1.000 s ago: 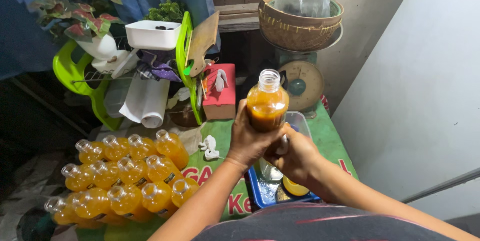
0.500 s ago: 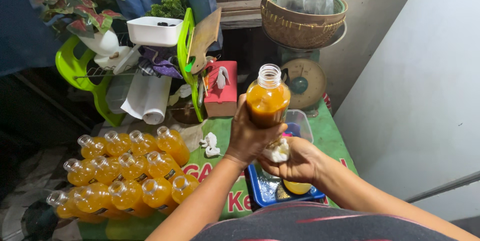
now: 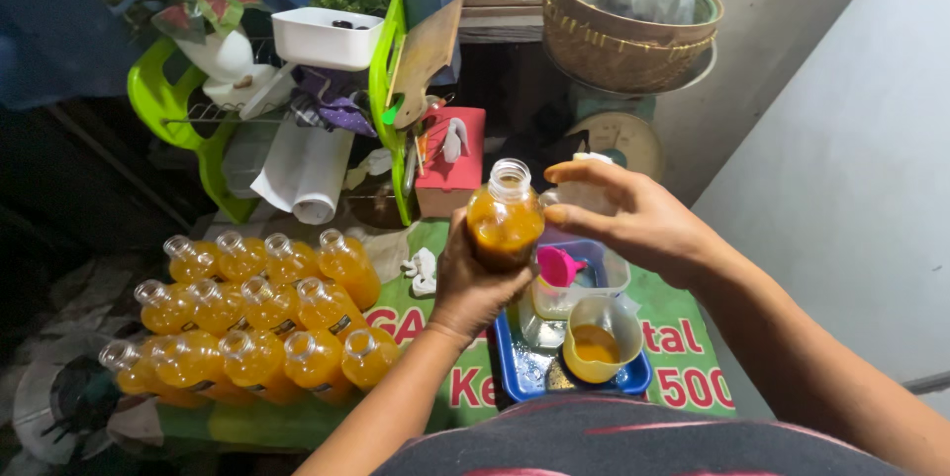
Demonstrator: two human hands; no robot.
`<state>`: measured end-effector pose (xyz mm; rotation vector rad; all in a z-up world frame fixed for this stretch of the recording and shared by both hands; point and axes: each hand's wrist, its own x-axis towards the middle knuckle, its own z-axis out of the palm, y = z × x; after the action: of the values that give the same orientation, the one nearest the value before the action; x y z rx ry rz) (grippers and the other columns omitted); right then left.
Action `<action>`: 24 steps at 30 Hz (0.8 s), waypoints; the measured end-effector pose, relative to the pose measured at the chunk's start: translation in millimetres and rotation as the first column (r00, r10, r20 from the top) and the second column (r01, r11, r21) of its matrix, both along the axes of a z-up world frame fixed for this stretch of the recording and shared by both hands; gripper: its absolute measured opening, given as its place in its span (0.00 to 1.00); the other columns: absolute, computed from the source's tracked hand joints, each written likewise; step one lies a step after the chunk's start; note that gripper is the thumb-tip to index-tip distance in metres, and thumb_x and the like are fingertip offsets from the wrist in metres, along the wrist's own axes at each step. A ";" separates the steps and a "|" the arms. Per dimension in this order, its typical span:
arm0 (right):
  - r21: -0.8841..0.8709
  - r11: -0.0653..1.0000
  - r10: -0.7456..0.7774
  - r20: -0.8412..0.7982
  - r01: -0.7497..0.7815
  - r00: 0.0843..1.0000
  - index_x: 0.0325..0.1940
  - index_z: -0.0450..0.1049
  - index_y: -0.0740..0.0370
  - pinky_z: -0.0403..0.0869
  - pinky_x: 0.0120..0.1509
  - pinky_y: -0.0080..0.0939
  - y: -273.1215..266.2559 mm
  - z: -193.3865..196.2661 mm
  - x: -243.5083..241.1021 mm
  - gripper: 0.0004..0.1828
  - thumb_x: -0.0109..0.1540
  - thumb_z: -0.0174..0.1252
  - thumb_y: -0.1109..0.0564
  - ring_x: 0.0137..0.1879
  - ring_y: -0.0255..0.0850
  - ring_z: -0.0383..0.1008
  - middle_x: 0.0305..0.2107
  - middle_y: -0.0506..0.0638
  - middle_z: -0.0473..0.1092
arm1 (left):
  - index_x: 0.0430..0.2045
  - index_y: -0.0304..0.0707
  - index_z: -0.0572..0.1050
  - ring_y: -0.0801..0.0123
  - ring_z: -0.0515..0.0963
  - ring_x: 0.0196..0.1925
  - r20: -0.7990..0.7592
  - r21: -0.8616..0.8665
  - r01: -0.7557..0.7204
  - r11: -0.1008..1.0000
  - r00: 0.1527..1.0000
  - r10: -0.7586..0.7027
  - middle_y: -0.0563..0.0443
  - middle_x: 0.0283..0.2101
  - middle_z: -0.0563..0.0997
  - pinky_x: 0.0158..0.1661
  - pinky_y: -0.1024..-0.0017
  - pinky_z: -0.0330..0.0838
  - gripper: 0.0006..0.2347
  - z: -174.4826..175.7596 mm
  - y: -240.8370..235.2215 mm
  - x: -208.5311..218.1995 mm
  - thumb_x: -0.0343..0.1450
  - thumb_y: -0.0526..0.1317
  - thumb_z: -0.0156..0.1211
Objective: The person pours an orange liquid from a large container into a measuring jug, then uses a pink funnel to transfer the liquid into small plastic bottles. After filling a bottle, they screw on a cap, wipe the bottle with a cloth, and place it with other filled bottles on the table.
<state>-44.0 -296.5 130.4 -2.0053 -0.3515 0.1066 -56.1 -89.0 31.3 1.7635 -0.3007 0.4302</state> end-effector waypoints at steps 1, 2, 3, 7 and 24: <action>-0.122 0.992 0.032 0.143 -0.015 0.989 0.58 0.74 0.58 0.72 0.59 0.40 6.6 6.7 -0.1 0.30 0.54 0.70 0.46 0.56 0.39 0.74 0.50 0.49 0.73 | 0.50 0.42 0.68 0.63 0.83 0.51 -0.011 0.006 -0.010 1.000 1.000 0.010 0.49 0.48 0.81 0.53 0.68 0.77 0.30 -1.2 0.4 -0.9 0.56 0.43 0.80; -0.242 0.970 0.081 0.280 -0.011 0.957 0.56 0.76 0.60 0.71 0.60 0.42 13.7 11.3 -0.3 0.31 0.53 0.73 0.46 0.57 0.42 0.74 0.49 0.50 0.72 | 0.51 0.42 0.68 0.64 0.83 0.51 -0.023 -0.042 0.045 0.998 0.999 -0.046 0.49 0.48 0.81 0.53 0.68 0.77 0.31 -2.2 1.3 -1.9 0.56 0.42 0.79; -0.262 0.965 0.075 0.327 0.013 0.942 0.55 0.76 0.60 0.71 0.59 0.43 22.8 13.4 0.9 0.32 0.51 0.74 0.45 0.56 0.43 0.74 0.48 0.52 0.72 | 0.52 0.42 0.67 0.64 0.82 0.51 -0.031 -0.091 0.097 0.991 0.995 -0.100 0.49 0.49 0.81 0.53 0.68 0.77 0.31 -3.1 2.3 -2.7 0.56 0.41 0.78; -0.297 0.951 0.065 0.468 0.088 0.882 0.49 0.77 0.61 0.74 0.54 0.45 50.0 10.1 0.4 0.31 0.47 0.77 0.46 0.51 0.47 0.75 0.44 0.55 0.73 | 0.53 0.41 0.68 0.64 0.84 0.49 -0.036 -0.114 0.139 0.984 0.989 -0.144 0.48 0.47 0.81 0.51 0.67 0.78 0.29 -7.6 6.6 -8.8 0.58 0.40 0.76; -0.129 0.991 0.086 0.326 -0.045 0.941 0.35 0.76 0.64 0.77 0.41 0.41 122.0 -45.0 27.7 0.20 0.47 0.76 0.54 0.36 0.40 0.78 0.30 0.52 0.75 | 0.61 0.43 0.62 0.47 0.75 0.57 -0.441 0.420 0.021 0.907 0.878 0.184 0.37 0.54 0.77 0.55 0.61 0.70 0.41 -36.5 104.3 14.9 0.50 0.34 0.76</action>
<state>-16.3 -174.6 85.4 -2.1316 -0.6401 -0.1753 -41.2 15.3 -5.2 2.2395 0.0439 -0.0262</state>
